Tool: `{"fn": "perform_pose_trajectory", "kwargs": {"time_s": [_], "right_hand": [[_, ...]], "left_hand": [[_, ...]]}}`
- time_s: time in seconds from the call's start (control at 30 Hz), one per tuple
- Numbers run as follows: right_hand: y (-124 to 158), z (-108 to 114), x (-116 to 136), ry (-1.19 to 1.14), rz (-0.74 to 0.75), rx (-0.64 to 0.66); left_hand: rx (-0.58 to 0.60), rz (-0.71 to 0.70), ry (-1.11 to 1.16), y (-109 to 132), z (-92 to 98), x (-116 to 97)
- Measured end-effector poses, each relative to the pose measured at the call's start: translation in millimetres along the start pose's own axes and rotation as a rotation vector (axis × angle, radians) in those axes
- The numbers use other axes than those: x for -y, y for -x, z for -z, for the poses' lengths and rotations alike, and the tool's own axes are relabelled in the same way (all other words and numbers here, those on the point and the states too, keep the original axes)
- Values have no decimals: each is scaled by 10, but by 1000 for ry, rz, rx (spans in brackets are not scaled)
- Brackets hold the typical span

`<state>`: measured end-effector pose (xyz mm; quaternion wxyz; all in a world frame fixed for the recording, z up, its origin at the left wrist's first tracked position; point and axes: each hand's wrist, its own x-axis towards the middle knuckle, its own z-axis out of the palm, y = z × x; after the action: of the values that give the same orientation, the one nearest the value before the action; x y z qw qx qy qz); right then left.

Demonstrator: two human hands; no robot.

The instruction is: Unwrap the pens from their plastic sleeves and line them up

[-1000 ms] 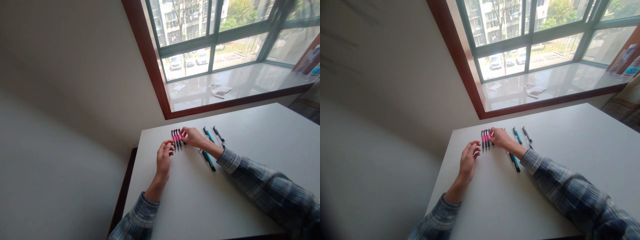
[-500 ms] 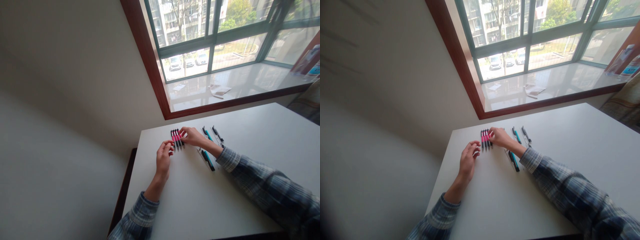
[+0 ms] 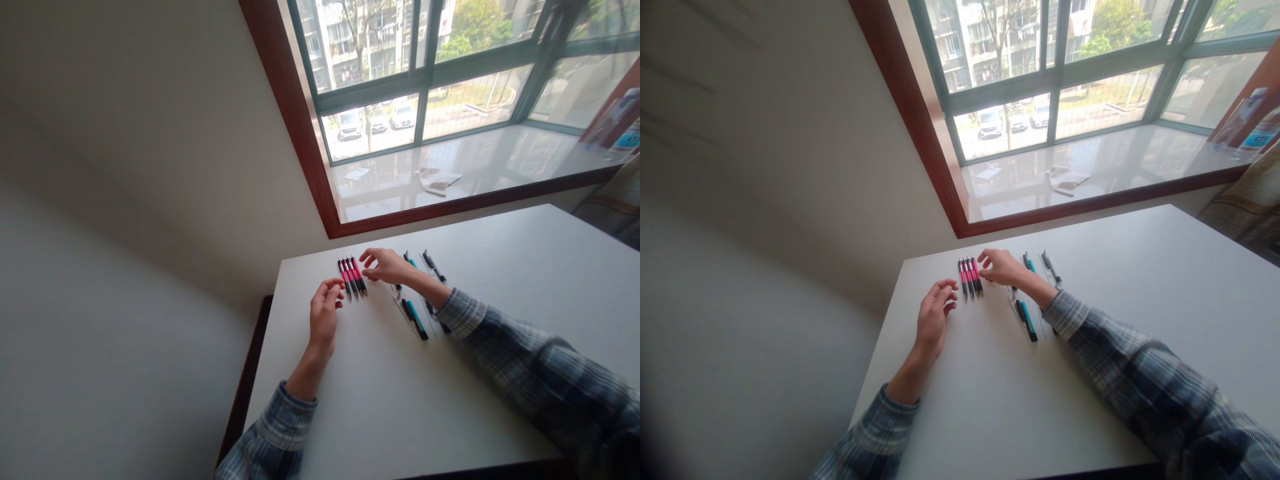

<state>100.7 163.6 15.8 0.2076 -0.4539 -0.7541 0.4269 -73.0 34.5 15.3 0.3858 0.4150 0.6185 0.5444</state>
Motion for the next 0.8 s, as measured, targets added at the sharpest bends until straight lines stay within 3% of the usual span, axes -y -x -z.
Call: {"fn": "perform_pose_trajectory", "kwargs": {"time_s": [0.2, 0.37, 0.57, 0.67, 0.8], "right_hand": [[-45, 376, -91, 108, 80, -129], [-66, 621, -247, 237, 106, -221], [-148, 568, -474, 448, 100, -217], [-169, 495, -526, 478, 104, -191], [-182, 432, -539, 505, 112, -202]], "left_hand": [[22, -269, -441, -38, 59, 165], [55, -303, -629, -101, 75, 367], [61, -240, -633, -333, 153, 538], [88, -138, -522, -526, 179, 543], [119, -153, -591, -756, 140, 493]]}}
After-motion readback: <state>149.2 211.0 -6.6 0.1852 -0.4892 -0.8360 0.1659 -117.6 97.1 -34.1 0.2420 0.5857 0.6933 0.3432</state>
